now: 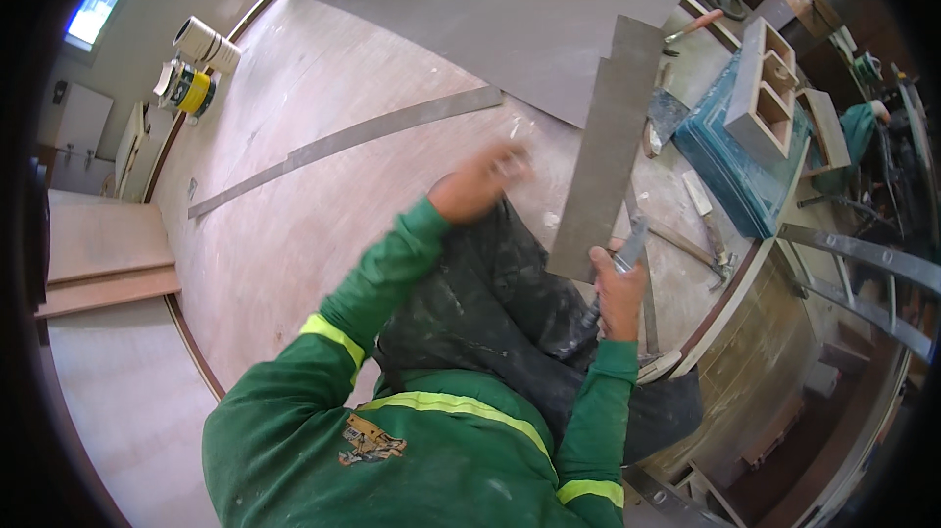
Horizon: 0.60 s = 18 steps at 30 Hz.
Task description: The person measures and fits a wooden trim strip to the edge of a cabinet door, then marks and cuts a second strip on the floor. They use a utility knife to score the cut line and a hammer to snap the strip, then sand the edge smooth.
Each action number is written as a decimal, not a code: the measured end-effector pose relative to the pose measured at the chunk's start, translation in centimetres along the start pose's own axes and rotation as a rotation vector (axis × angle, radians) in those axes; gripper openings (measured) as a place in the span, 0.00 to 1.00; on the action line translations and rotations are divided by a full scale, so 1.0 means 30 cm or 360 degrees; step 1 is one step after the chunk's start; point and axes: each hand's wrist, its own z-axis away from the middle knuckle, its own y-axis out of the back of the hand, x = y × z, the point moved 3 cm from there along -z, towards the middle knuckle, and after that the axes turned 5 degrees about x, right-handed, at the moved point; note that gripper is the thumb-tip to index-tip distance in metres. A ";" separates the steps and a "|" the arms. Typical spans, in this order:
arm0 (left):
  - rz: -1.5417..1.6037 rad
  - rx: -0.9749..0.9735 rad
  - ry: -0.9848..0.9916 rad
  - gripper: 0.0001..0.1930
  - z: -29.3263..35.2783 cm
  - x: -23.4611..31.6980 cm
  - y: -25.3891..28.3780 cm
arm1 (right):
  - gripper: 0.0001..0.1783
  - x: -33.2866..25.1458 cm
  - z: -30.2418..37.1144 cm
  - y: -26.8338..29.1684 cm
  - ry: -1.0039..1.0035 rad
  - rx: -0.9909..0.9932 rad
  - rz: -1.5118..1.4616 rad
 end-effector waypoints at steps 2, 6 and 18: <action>-0.0631 0.0554 -0.0341 0.29 -0.090 -0.216 0.336 | 0.25 0.005 0.011 0.027 0.0023 0.0055 0.0092; -0.1508 0.0530 -0.0155 0.30 0.044 -0.614 0.818 | 0.24 -0.003 0.015 0.076 0.0068 0.0038 0.0175; -0.1844 0.0824 0.0406 0.27 0.446 -0.760 0.893 | 0.25 -0.046 -0.276 -0.258 0.0352 -0.0169 0.0304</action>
